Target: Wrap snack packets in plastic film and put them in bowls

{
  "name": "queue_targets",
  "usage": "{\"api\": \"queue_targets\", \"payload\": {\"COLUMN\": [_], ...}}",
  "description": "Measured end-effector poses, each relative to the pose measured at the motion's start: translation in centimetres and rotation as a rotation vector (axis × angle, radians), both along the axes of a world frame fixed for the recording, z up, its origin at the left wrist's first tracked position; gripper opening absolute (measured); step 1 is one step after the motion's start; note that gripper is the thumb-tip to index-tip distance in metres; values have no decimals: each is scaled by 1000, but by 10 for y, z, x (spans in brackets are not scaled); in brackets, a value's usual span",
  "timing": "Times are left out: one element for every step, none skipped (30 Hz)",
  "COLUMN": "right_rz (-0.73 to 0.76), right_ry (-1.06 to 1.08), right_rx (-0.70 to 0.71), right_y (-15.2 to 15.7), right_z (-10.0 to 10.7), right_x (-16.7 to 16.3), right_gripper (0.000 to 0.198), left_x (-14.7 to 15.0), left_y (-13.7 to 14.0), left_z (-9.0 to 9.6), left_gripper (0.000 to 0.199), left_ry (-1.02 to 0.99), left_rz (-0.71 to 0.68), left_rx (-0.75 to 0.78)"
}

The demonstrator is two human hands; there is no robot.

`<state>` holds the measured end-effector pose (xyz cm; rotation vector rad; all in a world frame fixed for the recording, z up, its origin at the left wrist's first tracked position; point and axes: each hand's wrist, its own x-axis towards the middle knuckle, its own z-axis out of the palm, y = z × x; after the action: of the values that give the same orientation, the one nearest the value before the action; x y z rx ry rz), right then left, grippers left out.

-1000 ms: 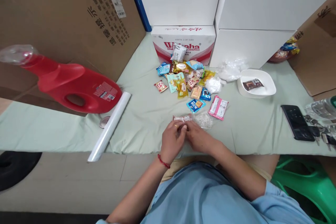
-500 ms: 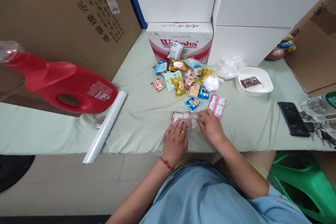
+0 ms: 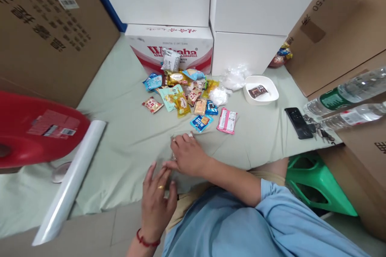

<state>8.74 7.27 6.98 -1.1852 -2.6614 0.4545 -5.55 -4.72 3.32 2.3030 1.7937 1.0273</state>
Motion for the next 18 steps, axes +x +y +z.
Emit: {"api": "queue_targets", "payload": {"right_rz": [7, 12, 10, 1, -15, -36, -55, -69, -82, -92, -102, -114, -138, -178, -231, -337, -447, -549], "right_ry": [-12, -25, -35, -42, -46, -49, -53, -55, -52, -34, 2, 58, 132, 216, 303, 384, 441, 464], "right_rx": [14, 25, 34, 41, 46, 53, 59, 62, 62, 59, 52, 37, 15, -9, -39, -62, -63, -40], "right_y": [-3, -5, -6, -7, -6, -6, -5, -4, -3, -1, 0, 3, 7, 13, 21, 32, 46, 63], "right_z": [-2, -3, -5, -5, -6, -6, -5, -3, -1, 1, 5, 9, 14, 19, 26, 33, 40, 48], "right_x": [1, 0, 0, -1, -2, -3, -3, -2, 0, 5, 12, 23, 37, 55, 77, 102, 131, 161], "right_gripper": [52, 54, 56, 55, 51, 43, 34, 27, 25, 27, 31, 33, 36, 39, 43, 47, 48, 46], "left_x": [-6, -11, -15, -18, -20, -21, -20, -19, -17, -15, -12, -9, -6, -3, 0, 2, 4, 5], "left_y": [-4, -6, -6, -5, -2, 2, 7, 13, 19, 24, 30, 35, 39, 42, 44, 46, 47, 47], "left_z": [1, 2, 2, 3, 3, 3, 3, 3, 2, 0, -2, -5, -8, -12, -16, -20, -23, -26], "left_gripper": [47, 42, 36, 31, 27, 25, 23, 22, 21, 19, 18, 18, 17, 17, 17, 17, 17, 16], "left_ry": [2, 8, 18, 25, 29, 29, 25, 19, 12, 4, -5, -16, -26, -35, -40, -40, -34, -24], "left_rz": [14, 32, 55, 82, 108, 126, 135, 138, 136, 131, 126, 124, 120, 118, 118, 119, 118, 116], "left_rx": [17, 33, 47, 60, 74, 88, 100, 111, 118, 120, 118, 111, 102, 90, 76, 60, 47, 36]}}
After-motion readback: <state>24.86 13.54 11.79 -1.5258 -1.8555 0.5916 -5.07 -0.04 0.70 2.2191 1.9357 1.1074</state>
